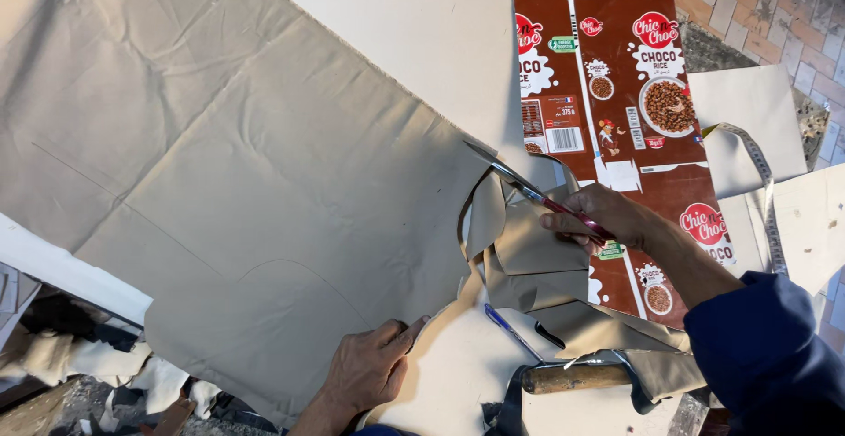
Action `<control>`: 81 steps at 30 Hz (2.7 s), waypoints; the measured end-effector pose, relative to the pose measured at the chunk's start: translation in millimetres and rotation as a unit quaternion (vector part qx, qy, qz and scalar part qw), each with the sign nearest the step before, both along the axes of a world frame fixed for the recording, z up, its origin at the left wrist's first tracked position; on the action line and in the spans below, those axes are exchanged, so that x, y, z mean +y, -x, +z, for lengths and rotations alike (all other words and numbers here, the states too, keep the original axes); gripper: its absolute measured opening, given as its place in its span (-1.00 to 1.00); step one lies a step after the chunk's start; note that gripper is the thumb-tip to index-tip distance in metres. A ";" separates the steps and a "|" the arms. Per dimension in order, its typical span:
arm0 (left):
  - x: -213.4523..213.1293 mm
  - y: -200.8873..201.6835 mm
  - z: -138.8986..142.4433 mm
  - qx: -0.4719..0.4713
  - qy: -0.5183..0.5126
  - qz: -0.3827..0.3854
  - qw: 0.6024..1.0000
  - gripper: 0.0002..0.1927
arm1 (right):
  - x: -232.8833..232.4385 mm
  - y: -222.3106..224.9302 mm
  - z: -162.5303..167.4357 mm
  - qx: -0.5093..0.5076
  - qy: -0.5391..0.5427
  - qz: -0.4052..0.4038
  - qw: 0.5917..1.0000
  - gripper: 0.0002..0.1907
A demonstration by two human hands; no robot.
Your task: The person places a cereal box pattern on a large piece of beige fabric, traces its outline with a pen, and then uses scissors to cut the fabric along the marked lines. The person also measures and marks the fabric with a tape measure before cutting.
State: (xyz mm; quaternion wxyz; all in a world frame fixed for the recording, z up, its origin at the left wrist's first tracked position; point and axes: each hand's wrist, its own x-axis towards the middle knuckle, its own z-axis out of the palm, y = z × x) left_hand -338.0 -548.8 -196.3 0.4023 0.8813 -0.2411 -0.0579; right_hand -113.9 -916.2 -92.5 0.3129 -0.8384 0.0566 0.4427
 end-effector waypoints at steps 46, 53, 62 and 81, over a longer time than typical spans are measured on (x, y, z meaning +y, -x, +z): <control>131.8 -115.5 17.7 -0.112 -0.246 0.297 0.916 -0.35 | 58.8 -31.4 0.9 -0.050 0.081 0.026 0.995 -0.49; 134.4 -116.7 15.2 -0.101 -0.249 0.293 0.918 -0.36 | 76.0 -42.7 -5.7 -0.045 0.045 0.034 0.997 -0.40; 138.6 -116.9 13.1 -0.089 -0.236 0.296 0.921 -0.36 | 88.3 -44.9 -8.2 -0.068 0.093 0.030 0.993 -0.39; 140.9 -116.6 22.8 -0.075 -0.229 0.295 0.924 -0.31 | 128.0 -74.7 -27.8 -0.088 0.038 0.029 0.995 -0.43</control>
